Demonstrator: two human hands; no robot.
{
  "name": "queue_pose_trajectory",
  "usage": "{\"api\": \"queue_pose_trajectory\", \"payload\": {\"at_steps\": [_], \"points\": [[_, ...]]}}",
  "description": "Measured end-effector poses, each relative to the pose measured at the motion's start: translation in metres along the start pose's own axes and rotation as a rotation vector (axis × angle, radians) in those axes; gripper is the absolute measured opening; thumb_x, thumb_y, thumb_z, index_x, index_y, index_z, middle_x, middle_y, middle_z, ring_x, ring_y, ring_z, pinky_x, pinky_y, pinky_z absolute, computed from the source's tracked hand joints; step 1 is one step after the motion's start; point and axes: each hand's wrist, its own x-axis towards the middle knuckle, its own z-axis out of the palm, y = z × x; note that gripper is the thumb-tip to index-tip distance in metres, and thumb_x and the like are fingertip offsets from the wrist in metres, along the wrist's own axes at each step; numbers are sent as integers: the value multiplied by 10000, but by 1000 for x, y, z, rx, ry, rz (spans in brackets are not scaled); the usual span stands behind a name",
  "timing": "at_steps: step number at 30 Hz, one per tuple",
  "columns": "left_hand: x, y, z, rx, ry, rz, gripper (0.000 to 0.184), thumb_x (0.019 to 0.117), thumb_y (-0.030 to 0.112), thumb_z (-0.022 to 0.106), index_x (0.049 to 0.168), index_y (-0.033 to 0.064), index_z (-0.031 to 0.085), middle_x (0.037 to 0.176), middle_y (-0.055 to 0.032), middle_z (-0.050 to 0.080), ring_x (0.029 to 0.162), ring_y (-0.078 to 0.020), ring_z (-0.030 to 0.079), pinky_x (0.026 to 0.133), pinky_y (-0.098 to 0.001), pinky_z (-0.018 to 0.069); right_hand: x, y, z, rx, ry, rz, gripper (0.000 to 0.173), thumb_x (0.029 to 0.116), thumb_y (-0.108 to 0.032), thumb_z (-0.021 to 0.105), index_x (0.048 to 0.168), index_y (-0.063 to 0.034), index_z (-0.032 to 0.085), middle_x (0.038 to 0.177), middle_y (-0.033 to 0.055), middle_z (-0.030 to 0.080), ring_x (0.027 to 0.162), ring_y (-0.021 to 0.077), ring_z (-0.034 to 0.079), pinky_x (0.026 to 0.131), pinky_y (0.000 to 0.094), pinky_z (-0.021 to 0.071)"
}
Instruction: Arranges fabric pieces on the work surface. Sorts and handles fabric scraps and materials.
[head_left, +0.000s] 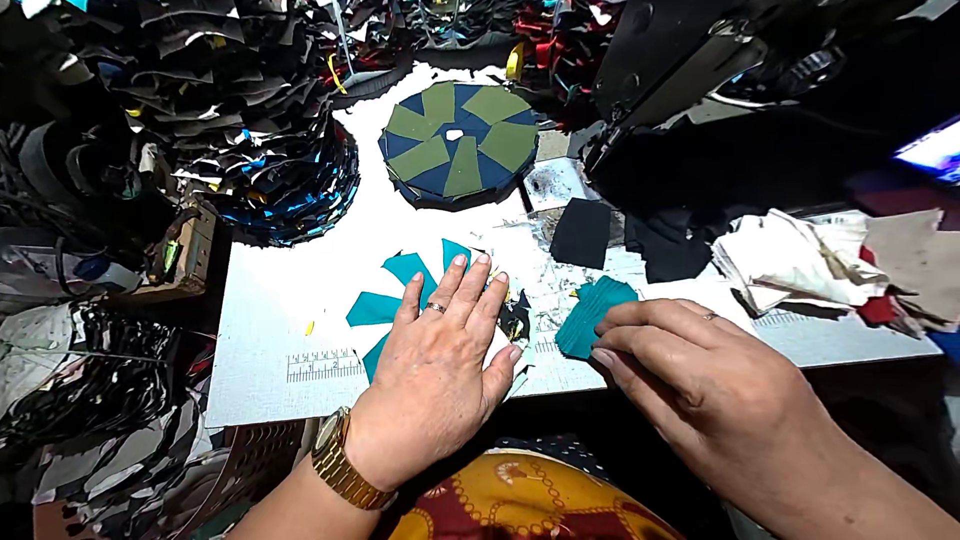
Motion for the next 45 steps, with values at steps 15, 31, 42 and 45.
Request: {"api": "queue_pose_trajectory", "payload": {"at_steps": [15, 31, 42, 45], "points": [[-2, -3, 0, -67, 41, 23, 634, 1079, 485, 292, 1593, 125, 384, 1671, -90, 312, 1569, -249, 219, 1239, -620, 150, 3, 0, -1, 54, 0, 108, 241, 1000, -166, 486, 968, -41, 690, 996, 76, 672, 908, 171, 654, 764, 324, 554], [1, -3, -52, -1460, 118, 6, 656, 1004, 22, 555, 1599, 60, 282, 1191, -90, 653, 863, -109, 644, 678, -198, 540, 61, -28, -19, 805, 199, 66, 162, 955, -90, 637, 1081, -51, 731, 1065, 1, 684, 915, 107, 677, 764, 231, 607], [-7, -15, -42, -1156, 251, -4, 581, 961, -61, 596, 1512, 11, 426, 880, -86, 627, 596, -119, 570, 473, -201, 485, 31, -53, 26, 643, 272, 257, 139, 919, -85, 704, 1053, -69, 741, 991, -22, 694, 826, 52, 677, 706, 183, 605], [-7, -15, -45, -1288, 116, 52, 654, 975, -19, 544, 1578, 16, 292, 1244, -100, 652, 921, -141, 670, 692, -220, 566, 40, -51, 16, 712, 264, 181, 160, 921, -60, 699, 1077, -59, 735, 1031, -21, 702, 893, 69, 684, 779, 197, 610]]}}
